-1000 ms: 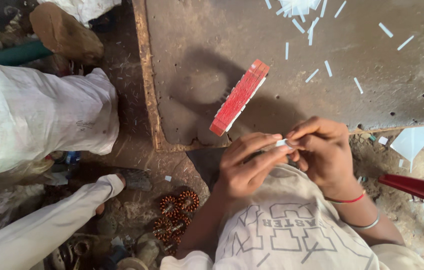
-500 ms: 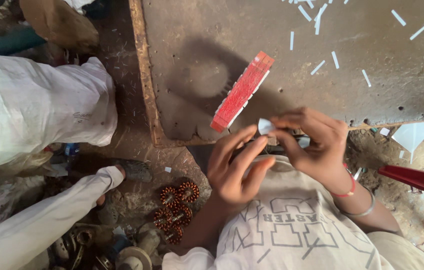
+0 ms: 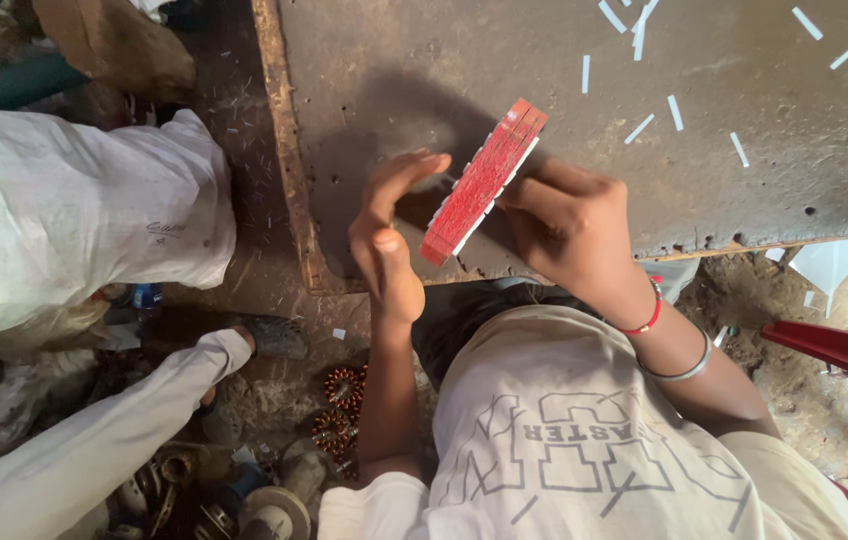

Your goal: The person inserts small rectangular pieces of white paper into the slots of an electromechanical stator by hand.

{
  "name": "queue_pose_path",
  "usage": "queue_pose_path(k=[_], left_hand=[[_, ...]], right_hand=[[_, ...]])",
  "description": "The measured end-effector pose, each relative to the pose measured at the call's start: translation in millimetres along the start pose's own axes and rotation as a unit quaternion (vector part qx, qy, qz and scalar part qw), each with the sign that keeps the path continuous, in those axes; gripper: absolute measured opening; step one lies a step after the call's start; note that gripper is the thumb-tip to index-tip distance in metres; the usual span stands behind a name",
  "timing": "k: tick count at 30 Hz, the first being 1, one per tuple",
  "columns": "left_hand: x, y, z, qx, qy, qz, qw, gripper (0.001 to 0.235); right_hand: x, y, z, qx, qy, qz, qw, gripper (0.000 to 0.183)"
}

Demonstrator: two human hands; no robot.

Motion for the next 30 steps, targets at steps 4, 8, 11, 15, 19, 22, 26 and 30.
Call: queue_pose_path(k=[4,8,11,15,19,22,26,30], left_hand=[[3.5,-13.7,-2.9,0.049,0.039,-0.090,0.994,0.099],[9.0,-21.1,-2.6,0.055,0.059,-0.132,0.988,0.110],[8.0,-23.0,-4.1,0.056,0.067,-0.149,0.985,0.114],[8.8,-20.0,-2.3,0.067,0.053,-0.129,0.988,0.112],[6.9,-18.1,0.5,0.081,0.036,-0.094,0.992,0.110],[5.6,-16.6,0.9,0.075,0.037,-0.086,0.993,0.110],[7.6,-18.4,1.3,0.070,0.035,-0.088,0.993,0.110],[8.4,-20.9,1.7,0.096,0.042,-0.112,0.988,0.115]], right_hand=[[0.8,7.1,-6.0,0.022,0.023,-0.014,0.999,0.021],[4.1,18.4,-6.5,-0.074,0.045,0.024,0.996,0.027],[4.2,12.8,5.6,-0.116,0.020,0.039,0.992,0.027],[3.4,8.5,8.1,-0.122,0.042,0.045,0.991,0.028],[1.8,11.0,15.6,-0.088,0.005,0.042,0.995,0.033],[-1.7,12.5,-0.4,-0.117,0.058,0.068,0.989,0.025],[-6.3,10.6,-9.5,-0.122,0.097,0.066,0.985,0.023],[-4.4,13.7,-7.4,-0.104,0.079,0.061,0.990,0.025]])
Point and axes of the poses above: each hand's wrist, its own x-axis towards the middle knuckle, its own y-axis out of the back of the hand, z = x × y, the point moved 10 cm from there along x, towards the middle knuckle, and after that the axes turned 1 degree about y, right-handed, at the moved point
